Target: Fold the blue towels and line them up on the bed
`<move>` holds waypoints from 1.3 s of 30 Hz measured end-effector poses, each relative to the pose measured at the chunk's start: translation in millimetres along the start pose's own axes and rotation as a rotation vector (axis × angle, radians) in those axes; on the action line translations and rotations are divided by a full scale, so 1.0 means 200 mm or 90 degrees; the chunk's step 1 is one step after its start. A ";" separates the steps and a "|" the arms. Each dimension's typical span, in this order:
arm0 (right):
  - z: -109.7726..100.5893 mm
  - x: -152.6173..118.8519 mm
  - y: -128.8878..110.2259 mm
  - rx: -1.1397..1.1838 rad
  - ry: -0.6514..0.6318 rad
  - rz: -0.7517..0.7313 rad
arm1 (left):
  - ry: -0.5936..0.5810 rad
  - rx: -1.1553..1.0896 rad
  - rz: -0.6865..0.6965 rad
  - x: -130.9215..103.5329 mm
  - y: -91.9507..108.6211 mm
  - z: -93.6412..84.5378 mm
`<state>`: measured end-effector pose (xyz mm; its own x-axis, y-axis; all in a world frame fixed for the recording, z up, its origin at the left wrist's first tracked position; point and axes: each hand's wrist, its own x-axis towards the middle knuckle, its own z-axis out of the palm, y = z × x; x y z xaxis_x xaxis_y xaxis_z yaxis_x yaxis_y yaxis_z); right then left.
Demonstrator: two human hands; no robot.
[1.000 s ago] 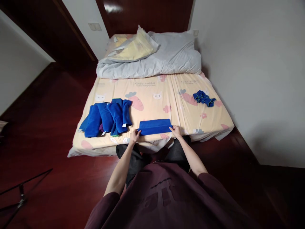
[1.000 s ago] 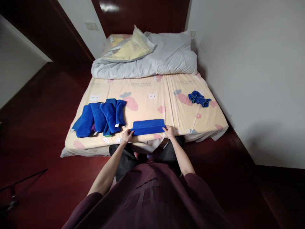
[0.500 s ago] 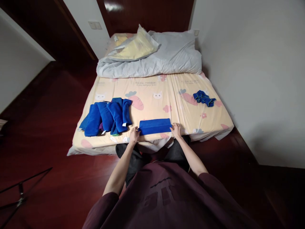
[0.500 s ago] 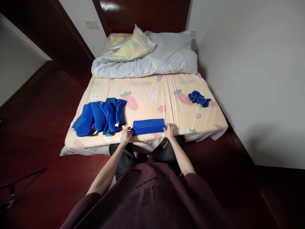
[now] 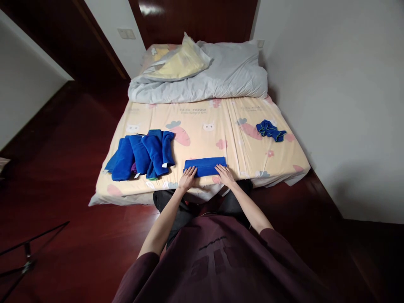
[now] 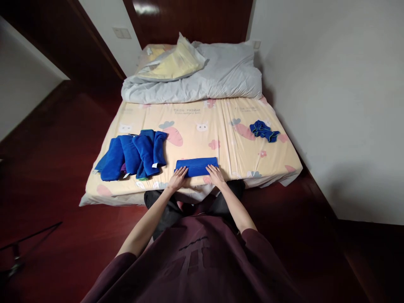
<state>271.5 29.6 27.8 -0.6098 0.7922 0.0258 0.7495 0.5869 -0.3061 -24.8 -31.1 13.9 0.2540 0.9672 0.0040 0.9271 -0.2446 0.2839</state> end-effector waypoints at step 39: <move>-0.06 -0.03 0.16 0.414 0.128 0.256 | 0.134 -0.470 -0.288 -0.15 -0.22 -0.09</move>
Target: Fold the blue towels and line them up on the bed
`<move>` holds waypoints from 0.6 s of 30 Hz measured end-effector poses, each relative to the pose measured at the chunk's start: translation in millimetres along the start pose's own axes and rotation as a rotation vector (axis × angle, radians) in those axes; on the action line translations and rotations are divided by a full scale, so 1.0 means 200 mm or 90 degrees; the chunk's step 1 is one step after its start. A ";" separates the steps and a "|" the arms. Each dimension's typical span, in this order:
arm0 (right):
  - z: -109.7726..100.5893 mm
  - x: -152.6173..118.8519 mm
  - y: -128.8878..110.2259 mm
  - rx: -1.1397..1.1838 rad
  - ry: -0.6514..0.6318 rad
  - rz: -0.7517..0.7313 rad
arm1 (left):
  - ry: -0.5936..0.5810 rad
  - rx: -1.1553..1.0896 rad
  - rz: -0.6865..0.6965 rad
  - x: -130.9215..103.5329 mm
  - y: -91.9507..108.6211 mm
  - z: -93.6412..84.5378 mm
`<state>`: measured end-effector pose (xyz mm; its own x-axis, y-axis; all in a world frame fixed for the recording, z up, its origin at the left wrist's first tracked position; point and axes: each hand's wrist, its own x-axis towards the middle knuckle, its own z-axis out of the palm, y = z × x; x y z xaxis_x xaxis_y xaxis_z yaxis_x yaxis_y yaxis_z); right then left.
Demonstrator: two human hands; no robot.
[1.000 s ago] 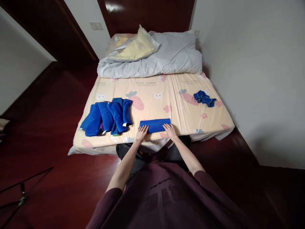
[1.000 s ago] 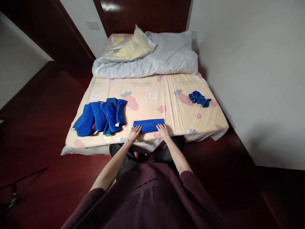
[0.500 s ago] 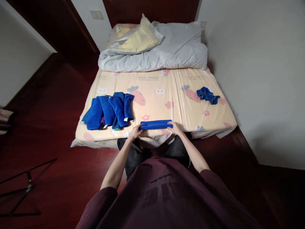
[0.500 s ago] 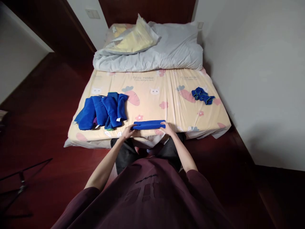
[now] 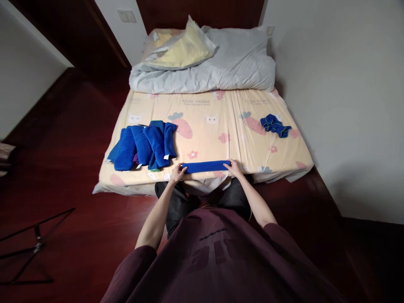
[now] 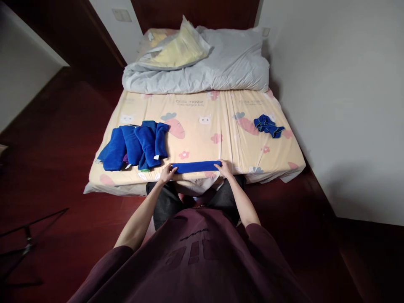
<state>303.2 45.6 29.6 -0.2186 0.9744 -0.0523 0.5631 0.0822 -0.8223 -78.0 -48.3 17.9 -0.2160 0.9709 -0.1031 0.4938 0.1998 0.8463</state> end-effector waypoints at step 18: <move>-0.02 0.05 -0.04 -0.184 0.009 0.083 | 0.041 0.077 -0.059 0.06 -0.02 0.03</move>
<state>299.3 54.5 38.3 -0.1198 0.9833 -0.1367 0.7889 0.0107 -0.6145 -78.0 -37.7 9.6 -0.3174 0.9379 -0.1401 0.5660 0.3059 0.7655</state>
